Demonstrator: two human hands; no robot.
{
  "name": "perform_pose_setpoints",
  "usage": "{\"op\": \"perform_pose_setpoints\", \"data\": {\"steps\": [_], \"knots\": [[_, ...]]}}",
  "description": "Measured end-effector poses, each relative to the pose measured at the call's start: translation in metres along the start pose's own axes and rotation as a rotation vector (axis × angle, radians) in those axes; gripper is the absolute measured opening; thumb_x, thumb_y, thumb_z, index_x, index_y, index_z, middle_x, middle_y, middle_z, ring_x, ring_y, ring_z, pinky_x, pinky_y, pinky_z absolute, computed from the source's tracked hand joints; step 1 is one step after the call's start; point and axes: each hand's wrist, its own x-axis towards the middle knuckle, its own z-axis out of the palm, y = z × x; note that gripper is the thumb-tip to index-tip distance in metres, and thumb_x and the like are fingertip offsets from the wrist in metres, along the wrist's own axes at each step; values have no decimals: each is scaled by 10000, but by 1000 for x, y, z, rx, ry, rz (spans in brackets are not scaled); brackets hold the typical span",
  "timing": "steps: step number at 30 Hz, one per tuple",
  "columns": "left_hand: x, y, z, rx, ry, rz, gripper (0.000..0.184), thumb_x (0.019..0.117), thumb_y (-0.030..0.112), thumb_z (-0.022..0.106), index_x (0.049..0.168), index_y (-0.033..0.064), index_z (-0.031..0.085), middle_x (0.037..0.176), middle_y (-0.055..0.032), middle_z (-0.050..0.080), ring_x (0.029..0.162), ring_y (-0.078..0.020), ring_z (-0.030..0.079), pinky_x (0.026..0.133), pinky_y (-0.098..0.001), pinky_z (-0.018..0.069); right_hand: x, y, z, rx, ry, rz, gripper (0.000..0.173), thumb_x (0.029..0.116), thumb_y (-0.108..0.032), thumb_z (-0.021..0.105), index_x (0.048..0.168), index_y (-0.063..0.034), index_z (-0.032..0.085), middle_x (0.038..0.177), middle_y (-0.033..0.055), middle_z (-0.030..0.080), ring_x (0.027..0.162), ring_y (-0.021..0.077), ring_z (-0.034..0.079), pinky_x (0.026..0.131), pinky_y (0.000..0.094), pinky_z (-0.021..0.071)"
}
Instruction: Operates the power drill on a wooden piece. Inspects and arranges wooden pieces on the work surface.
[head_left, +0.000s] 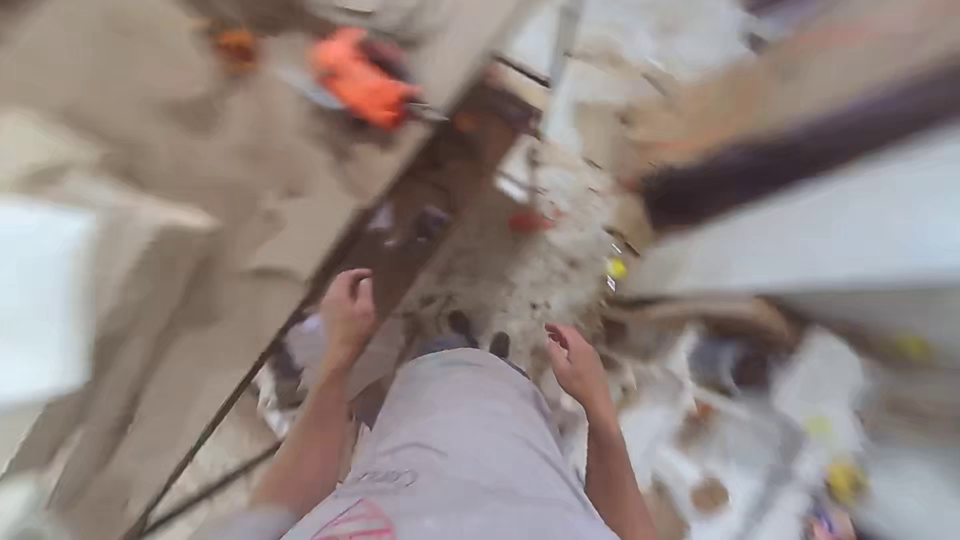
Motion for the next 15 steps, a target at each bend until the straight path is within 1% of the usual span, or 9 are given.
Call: {"op": "perform_pose_setpoints", "data": {"steps": [1,3,5,7,9,10,13,14,15], "knots": [[3,-22,-18,-17,114,-117,384,1068,228,440,1331,18,626,1324,-184,646,1238,-263,626,1074,-443,504,30,-35,8,-33,-122,-127,460,1037,-331,499,1410,-79,596,1361,135,646,1222,241,647,1041,463,534],[6,-58,-43,-85,293,-334,395,1062,222,449,1368,19,593,1365,-196,615,1259,-285,612,1072,-463,503,82,-109,19,-168,-307,-290,479,1030,-361,500,1421,-100,590,1406,131,614,1247,248,629,1036,473,531],[12,-87,-56,-189,367,-478,434,1057,237,473,1430,22,531,1438,-209,560,1326,-322,558,1112,-505,461,128,-182,34,-316,-358,-421,473,1035,-356,512,1418,-89,592,1419,151,600,1243,280,630,1038,500,525],[23,-108,-57,-309,378,-560,497,1057,265,499,1498,39,456,1500,-208,514,1368,-337,526,1127,-532,438,169,-245,62,-379,-345,-524,464,1043,-354,502,1413,-91,599,1395,148,614,1201,269,644,1025,488,524],[38,-120,-49,-455,365,-590,563,1051,280,512,1551,57,383,1554,-189,464,1421,-315,478,1161,-518,412,210,-289,102,-345,-306,-532,451,1035,-351,514,1401,-107,612,1386,132,626,1197,244,651,1028,463,532],[46,-121,-45,-519,353,-598,598,1044,289,524,1571,63,354,1570,-186,447,1440,-308,456,1175,-515,397,228,-305,124,-328,-282,-495,460,1026,-356,534,1411,-114,603,1395,135,616,1209,249,644,1032,470,528],[69,-109,-39,-629,325,-614,710,1009,323,568,1610,69,285,1619,-200,365,1506,-312,356,1226,-504,332,277,-336,181,-353,-234,-354,585,995,-360,587,1497,-74,494,1456,196,551,1297,329,574,1072,537,476],[74,-101,-38,-652,322,-630,744,992,329,587,1614,70,273,1636,-215,324,1525,-330,313,1235,-508,310,287,-342,193,-352,-235,-339,610,981,-344,591,1507,-55,482,1445,205,565,1318,337,561,1088,546,462],[77,-94,-39,-689,326,-643,782,978,323,618,1620,63,255,1657,-232,265,1548,-354,247,1250,-515,272,291,-347,202,-339,-244,-331,607,981,-337,589,1507,-52,486,1388,201,610,1285,320,591,1072,535,476]]}}
